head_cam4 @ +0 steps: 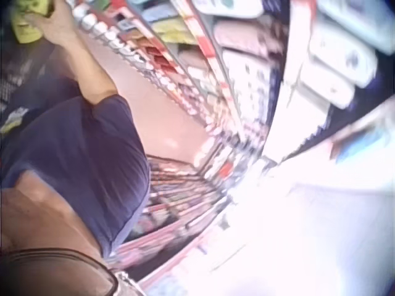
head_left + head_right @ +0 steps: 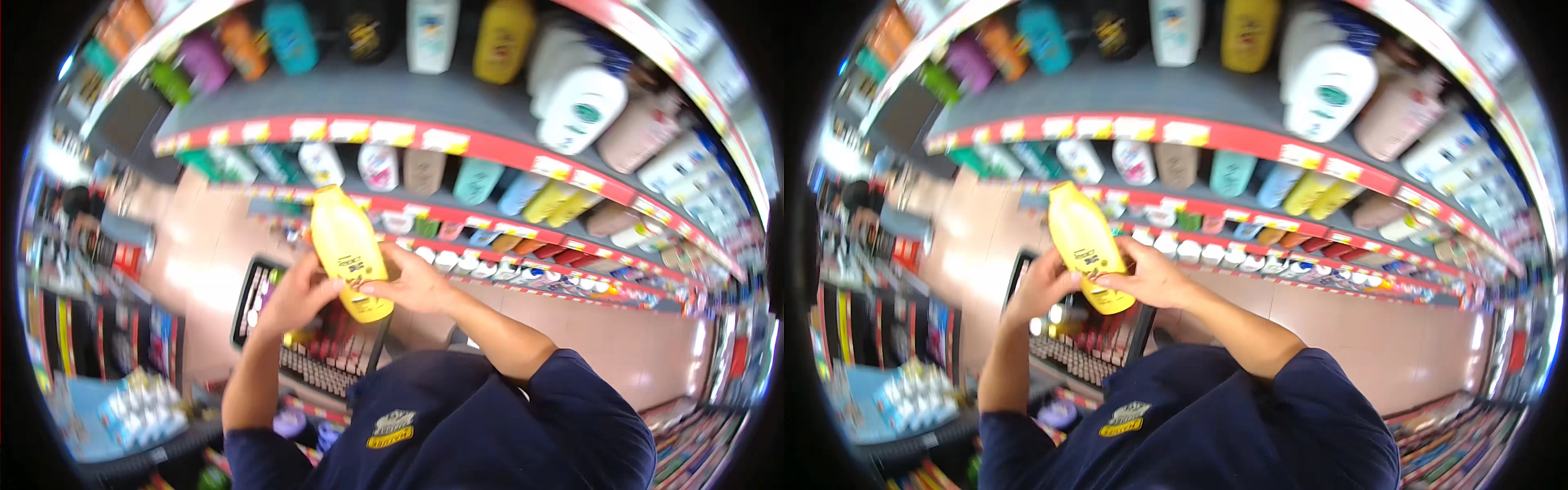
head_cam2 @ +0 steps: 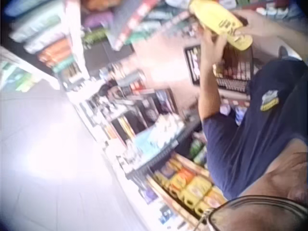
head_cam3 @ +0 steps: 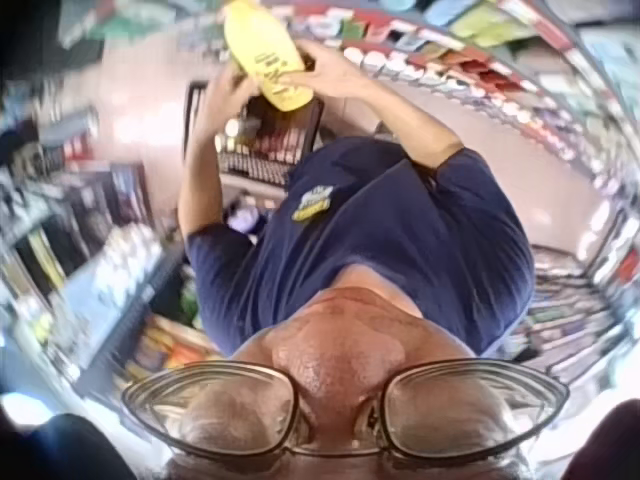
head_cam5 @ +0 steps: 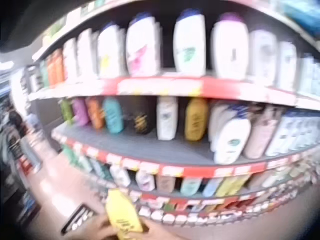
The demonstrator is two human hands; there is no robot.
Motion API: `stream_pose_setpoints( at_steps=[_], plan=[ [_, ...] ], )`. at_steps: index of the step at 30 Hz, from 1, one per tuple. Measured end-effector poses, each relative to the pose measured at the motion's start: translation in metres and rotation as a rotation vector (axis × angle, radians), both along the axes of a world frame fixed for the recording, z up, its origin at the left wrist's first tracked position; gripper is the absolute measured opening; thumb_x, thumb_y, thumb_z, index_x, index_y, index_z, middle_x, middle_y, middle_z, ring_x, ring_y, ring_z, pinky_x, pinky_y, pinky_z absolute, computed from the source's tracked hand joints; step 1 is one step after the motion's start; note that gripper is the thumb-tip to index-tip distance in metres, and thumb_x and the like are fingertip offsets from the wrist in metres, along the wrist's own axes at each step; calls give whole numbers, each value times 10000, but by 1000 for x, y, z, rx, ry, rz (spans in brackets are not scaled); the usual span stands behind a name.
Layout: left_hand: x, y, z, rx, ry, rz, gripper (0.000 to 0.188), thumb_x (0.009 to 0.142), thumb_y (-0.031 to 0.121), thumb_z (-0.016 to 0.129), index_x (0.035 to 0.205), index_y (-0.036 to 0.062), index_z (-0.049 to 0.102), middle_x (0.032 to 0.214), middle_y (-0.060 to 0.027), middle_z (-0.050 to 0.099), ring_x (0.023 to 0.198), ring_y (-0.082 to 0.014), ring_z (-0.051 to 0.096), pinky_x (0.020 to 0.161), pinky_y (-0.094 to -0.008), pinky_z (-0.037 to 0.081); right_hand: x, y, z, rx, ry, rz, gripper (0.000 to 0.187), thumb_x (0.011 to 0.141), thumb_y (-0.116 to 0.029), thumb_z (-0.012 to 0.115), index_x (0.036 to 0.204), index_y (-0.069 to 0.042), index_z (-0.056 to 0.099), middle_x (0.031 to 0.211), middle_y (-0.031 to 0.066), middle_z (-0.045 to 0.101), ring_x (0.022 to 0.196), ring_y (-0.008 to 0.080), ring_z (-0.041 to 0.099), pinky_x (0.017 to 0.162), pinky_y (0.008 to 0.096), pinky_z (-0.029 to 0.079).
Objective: The person picks up bottles from store shelves and puts them into a shopping basket by hand, then takes bottles out of the basket and puts them back onto the shelves.
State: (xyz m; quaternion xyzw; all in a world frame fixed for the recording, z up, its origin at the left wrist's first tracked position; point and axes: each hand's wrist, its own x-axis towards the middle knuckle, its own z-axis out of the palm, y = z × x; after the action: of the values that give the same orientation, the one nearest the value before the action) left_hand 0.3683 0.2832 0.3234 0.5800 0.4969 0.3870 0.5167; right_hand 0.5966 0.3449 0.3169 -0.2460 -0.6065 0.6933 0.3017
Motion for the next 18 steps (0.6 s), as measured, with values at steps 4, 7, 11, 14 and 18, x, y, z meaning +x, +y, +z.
stream_pose_setpoints(
  at_steps=[4,7,11,14,18],
  plan=[
    [75,44,61,155,-112,-10,372,913,36,610,1260,5,484,1148,-56,599,1049,-122,584,890,-281,488,40,34,56,276,40,-238,571,866,-194,732,1304,21,436,1114,125,627,1061,181,599,905,335,490],
    [110,99,96,149,-6,-9,413,894,59,651,1262,3,473,1145,-62,597,1020,-114,585,879,-269,485,66,68,87,247,127,-418,541,874,-191,724,1279,19,432,1113,155,629,1044,194,612,888,335,502],
    [142,170,119,258,-96,-81,423,862,77,688,1228,-8,494,1109,-88,621,996,-133,607,867,-285,494,85,119,114,407,128,-625,531,875,-186,715,1268,33,433,1077,163,646,991,184,633,823,320,520],
    [157,223,125,298,-79,-135,418,848,78,701,1211,-12,513,1105,-92,632,991,-146,615,874,-299,496,99,151,119,531,87,-759,533,870,-166,699,1280,45,431,1079,180,646,972,203,640,849,320,506],
    [183,270,120,379,53,-139,418,829,51,705,1200,-14,525,1099,-101,641,980,-158,615,865,-299,492,111,187,107,615,12,-966,526,851,-198,696,1246,58,460,1078,219,637,984,293,645,859,355,498]
  ],
)
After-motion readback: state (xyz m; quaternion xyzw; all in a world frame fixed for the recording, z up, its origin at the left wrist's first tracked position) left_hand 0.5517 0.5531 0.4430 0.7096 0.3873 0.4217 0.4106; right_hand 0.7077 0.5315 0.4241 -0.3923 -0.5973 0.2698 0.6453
